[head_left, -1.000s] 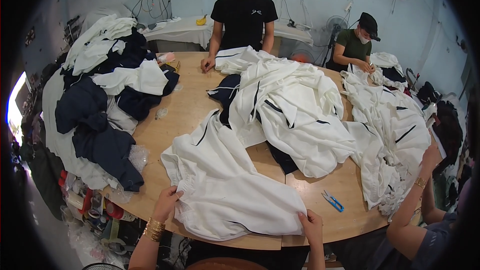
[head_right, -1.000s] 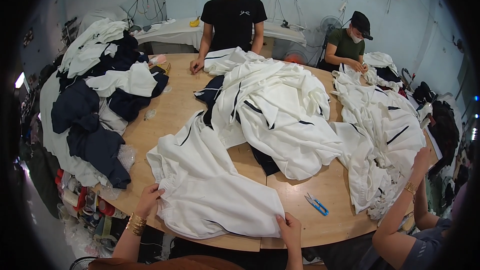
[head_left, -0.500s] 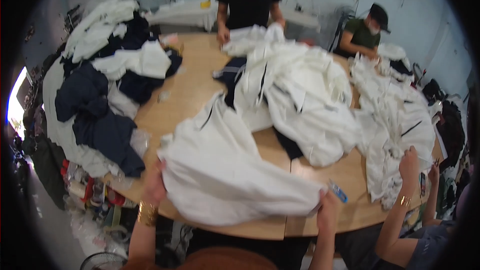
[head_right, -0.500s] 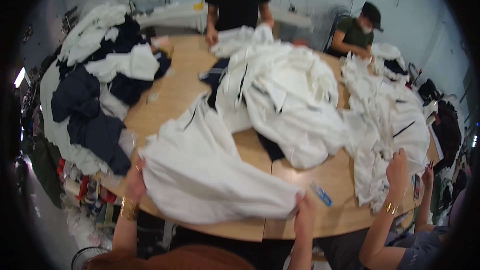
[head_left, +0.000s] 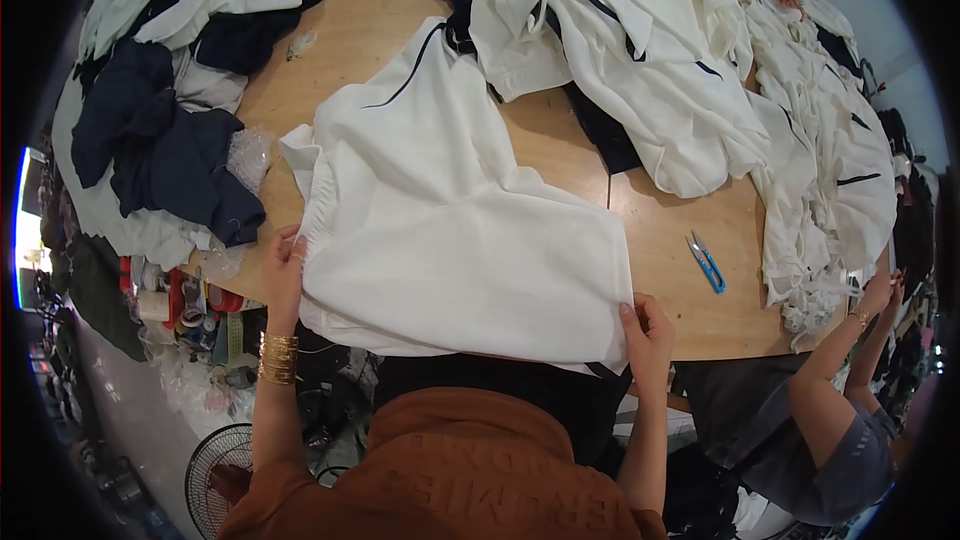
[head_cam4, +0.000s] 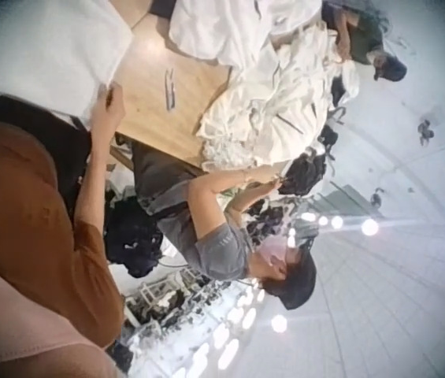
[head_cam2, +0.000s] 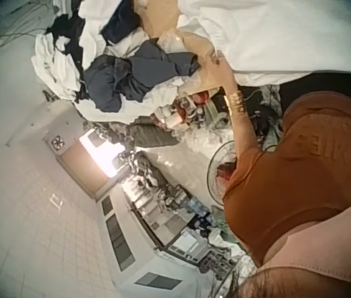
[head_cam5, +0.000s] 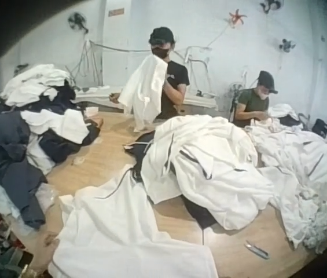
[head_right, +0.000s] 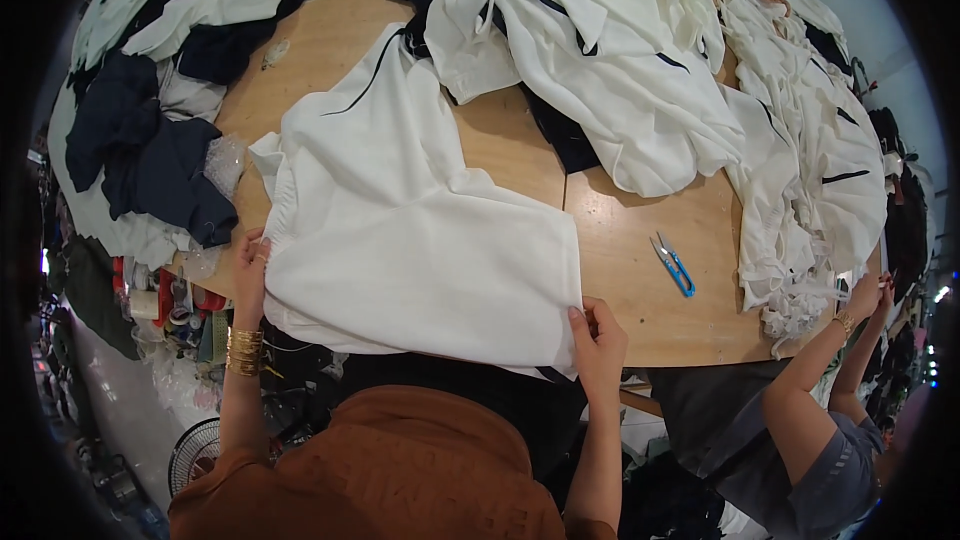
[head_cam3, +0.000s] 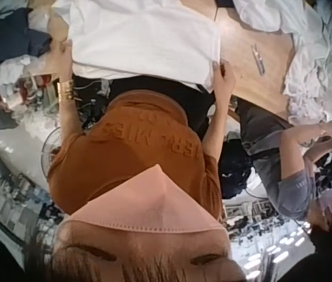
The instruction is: Trimming loose threads from white athletic shorts in a garment factory setting.
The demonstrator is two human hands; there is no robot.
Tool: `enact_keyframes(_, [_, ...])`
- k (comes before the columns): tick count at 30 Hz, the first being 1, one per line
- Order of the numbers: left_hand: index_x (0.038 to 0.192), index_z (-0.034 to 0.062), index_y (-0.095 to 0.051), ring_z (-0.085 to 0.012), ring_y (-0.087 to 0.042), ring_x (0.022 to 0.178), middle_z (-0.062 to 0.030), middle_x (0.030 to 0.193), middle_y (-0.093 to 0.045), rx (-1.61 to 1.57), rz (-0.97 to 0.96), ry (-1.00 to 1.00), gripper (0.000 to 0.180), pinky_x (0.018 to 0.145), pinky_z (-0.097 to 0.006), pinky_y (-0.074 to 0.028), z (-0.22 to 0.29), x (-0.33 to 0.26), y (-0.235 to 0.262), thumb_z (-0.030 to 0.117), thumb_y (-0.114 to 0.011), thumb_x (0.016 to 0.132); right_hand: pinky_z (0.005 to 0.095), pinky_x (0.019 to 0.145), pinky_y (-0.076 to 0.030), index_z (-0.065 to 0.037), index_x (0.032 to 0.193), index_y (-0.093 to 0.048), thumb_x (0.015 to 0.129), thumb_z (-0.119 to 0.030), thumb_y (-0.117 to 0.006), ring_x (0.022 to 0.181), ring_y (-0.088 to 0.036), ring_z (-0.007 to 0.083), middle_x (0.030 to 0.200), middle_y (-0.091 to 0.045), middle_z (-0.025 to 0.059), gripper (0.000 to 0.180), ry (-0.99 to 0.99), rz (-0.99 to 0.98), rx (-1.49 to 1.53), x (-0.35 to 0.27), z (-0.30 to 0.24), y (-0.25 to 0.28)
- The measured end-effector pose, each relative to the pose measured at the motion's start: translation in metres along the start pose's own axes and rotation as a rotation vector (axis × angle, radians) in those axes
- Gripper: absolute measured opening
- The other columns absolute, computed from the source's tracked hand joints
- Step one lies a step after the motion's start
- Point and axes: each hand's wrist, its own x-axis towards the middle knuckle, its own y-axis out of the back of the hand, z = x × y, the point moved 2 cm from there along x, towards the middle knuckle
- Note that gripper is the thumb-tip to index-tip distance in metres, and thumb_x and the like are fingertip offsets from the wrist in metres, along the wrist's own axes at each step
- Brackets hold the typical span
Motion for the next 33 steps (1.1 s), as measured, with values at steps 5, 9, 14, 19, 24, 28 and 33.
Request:
enact_keyframes(5, [0.115, 0.0041, -0.05, -0.0242, -0.05, 0.104, -0.0115, 0.112, -0.052, 0.593, 0.25, -0.564, 0.034, 0.09, -0.032, -0.039, 0.069, -0.017, -0.024, 0.007, -0.058, 0.083, 0.0215, 0.054, -0.036, 0.002, 0.102, -0.059, 0.085, -0.012, -0.059, 0.058, -0.04, 0.0067, 0.064, -0.049, -0.0008, 0.021, -0.029, -0.009, -0.1, -0.004, -0.002, 0.0])
enact_keyframes(9, [0.114, 0.0037, -0.052, -0.0273, -0.05, 0.106, -0.0116, 0.111, -0.054, 0.383, 0.04, -0.478, 0.033, 0.092, -0.035, -0.038, 0.101, -0.036, -0.059, 0.006, -0.058, 0.082, 0.0208, 0.053, -0.036, 0.002, 0.105, -0.058, 0.085, -0.011, -0.06, 0.057, -0.039, 0.0065, 0.063, -0.046, -0.0017, 0.024, -0.06, -0.009, -0.053, -0.005, 0.005, -0.005])
enact_keyframes(14, [0.108, 0.0038, -0.056, -0.0292, -0.051, 0.105, -0.0129, 0.11, -0.056, 0.425, -0.07, -0.589, 0.029, 0.091, -0.034, -0.039, 0.107, -0.033, -0.072, 0.003, -0.058, 0.079, 0.0205, 0.053, -0.035, 0.0, 0.107, -0.059, 0.084, -0.01, -0.061, 0.059, -0.04, 0.0059, 0.064, -0.045, -0.0021, 0.025, -0.101, 0.012, -0.015, -0.009, 0.009, 0.003])
enact_keyframes(19, [0.106, 0.0036, -0.058, -0.0292, -0.054, 0.099, -0.011, 0.106, -0.058, 0.363, -0.19, -0.448, 0.027, 0.087, -0.034, -0.041, 0.104, -0.03, -0.074, 0.002, -0.057, 0.08, 0.0285, 0.07, -0.044, -0.004, 0.11, -0.057, 0.081, -0.005, -0.059, 0.083, -0.052, 0.0184, 0.095, -0.054, 0.0089, 0.03, 0.014, 0.141, -0.251, -0.013, -0.004, 0.003])
enact_keyframes(24, [0.113, 0.0059, -0.056, -0.0267, -0.051, 0.109, -0.012, 0.117, -0.055, 0.381, -0.452, -0.639, 0.032, 0.094, -0.035, -0.039, 0.098, -0.053, -0.129, 0.005, -0.058, 0.081, 0.0418, 0.1, -0.033, -0.01, 0.122, -0.051, 0.081, -0.01, -0.058, 0.117, -0.044, 0.0314, 0.124, -0.049, 0.0141, 0.041, 0.468, -0.078, -0.415, -0.017, -0.037, -0.06])
enact_keyframes(28, [0.131, 0.0123, -0.041, -0.029, -0.034, 0.128, -0.0109, 0.138, -0.036, 0.675, -0.619, -0.762, 0.053, 0.104, -0.045, -0.026, 0.074, -0.07, -0.168, 0.024, -0.059, 0.082, 0.048, 0.103, -0.028, -0.01, 0.126, -0.047, 0.081, -0.016, -0.059, 0.124, -0.04, 0.0288, 0.131, -0.046, 0.0106, 0.047, 0.683, -0.299, -0.614, -0.024, -0.027, -0.089])
enact_keyframes(33, [0.127, 0.012, -0.046, -0.0301, -0.035, 0.127, -0.0102, 0.135, -0.039, 0.727, -0.48, -0.673, 0.048, 0.104, -0.047, -0.025, 0.071, -0.053, -0.142, 0.019, -0.06, 0.082, 0.042, 0.085, -0.037, -0.006, 0.108, -0.059, 0.081, -0.012, -0.059, 0.098, -0.052, 0.0302, 0.102, -0.059, 0.0114, 0.028, 0.479, 0.314, -0.568, 0.017, 0.011, 0.003])
